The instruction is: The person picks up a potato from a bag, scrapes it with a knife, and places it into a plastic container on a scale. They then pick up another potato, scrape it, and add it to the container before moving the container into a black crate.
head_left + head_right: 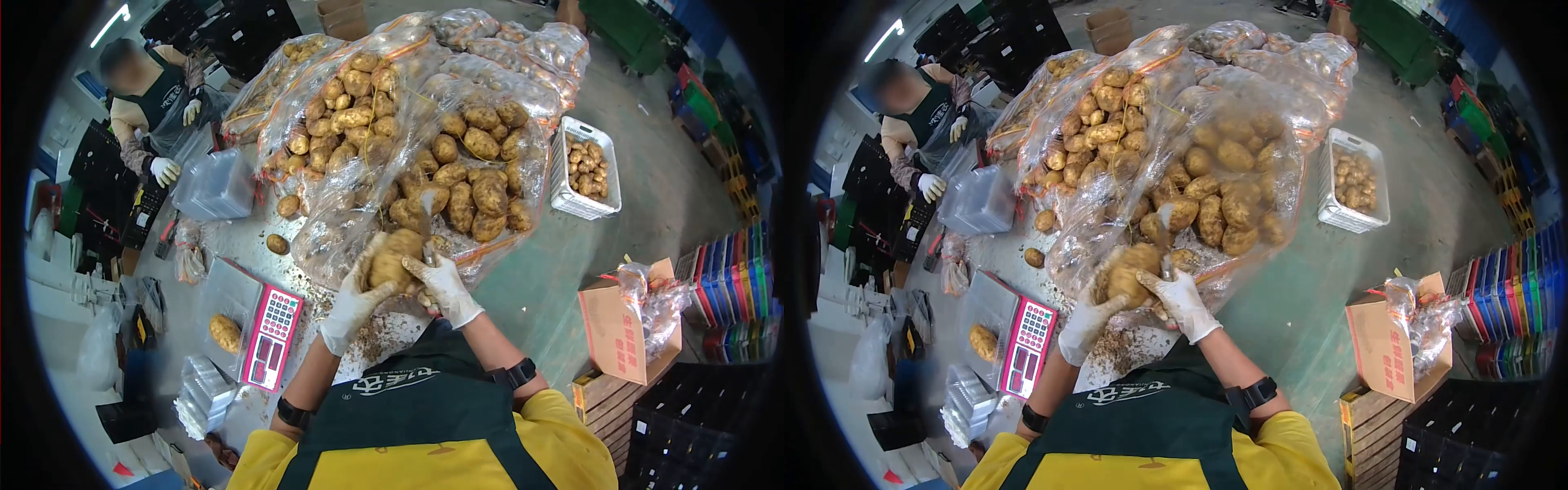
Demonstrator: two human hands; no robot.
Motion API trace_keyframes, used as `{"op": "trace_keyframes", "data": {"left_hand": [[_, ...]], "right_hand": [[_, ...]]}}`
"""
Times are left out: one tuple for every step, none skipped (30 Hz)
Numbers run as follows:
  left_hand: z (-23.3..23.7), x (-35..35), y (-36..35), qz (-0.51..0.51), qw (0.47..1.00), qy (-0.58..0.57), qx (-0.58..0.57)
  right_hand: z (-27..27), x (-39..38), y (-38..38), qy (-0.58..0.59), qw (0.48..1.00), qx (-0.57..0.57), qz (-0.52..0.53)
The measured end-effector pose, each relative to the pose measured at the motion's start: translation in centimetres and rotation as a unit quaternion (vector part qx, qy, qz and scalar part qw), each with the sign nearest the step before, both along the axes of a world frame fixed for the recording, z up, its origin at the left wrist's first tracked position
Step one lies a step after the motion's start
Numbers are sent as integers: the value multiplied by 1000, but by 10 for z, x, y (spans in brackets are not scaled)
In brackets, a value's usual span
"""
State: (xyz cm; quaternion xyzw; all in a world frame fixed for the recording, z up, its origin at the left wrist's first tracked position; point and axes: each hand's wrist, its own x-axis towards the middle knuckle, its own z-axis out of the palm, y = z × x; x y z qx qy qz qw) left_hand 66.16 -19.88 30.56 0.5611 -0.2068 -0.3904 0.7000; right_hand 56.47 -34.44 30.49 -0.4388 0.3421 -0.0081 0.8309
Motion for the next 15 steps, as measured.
{"op": "trace_keyframes", "data": {"left_hand": [[6,-4,-3,-40,999,21,-14],[14,-7,-6,-79,996,42,-29],[24,-8,-6,-113,989,88,23],[21,-6,-8,-133,987,90,20],[15,-4,-10,-151,984,92,17],[8,0,-12,-167,981,93,14],[0,5,-13,-135,984,116,29],[-4,12,-12,-115,985,118,54],[-5,23,-13,-94,985,119,79],[-5,34,-13,-74,985,119,105],[-4,46,-12,-53,988,103,106],[-7,59,-9,-37,988,84,122],[-11,75,-8,-23,988,65,137],[-12,91,-9,-8,987,45,151],[-8,106,-12,8,986,32,164]], "right_hand": [[-27,-1,-2,-9,999,34,-37],[-44,-8,-12,-30,990,134,-41],[-57,-20,-28,-50,970,233,-43],[-54,-27,-39,-70,940,331,-45],[-49,-33,-47,-59,947,296,-111],[-41,-51,-69,-94,952,280,-75],[-33,-50,-90,-68,948,241,-197],[-44,-57,-117,-118,940,138,-290],[-37,-59,-154,-149,926,82,-338],[-25,-75,-189,-262,911,50,-315],[-12,-85,-219,-306,899,46,-311],[4,-87,-238,-349,884,42,-307],[28,-78,-240,-311,875,31,-369],[47,-67,-238,-271,862,18,-428],[51,-62,-231,-223,890,-54,-393]]}}
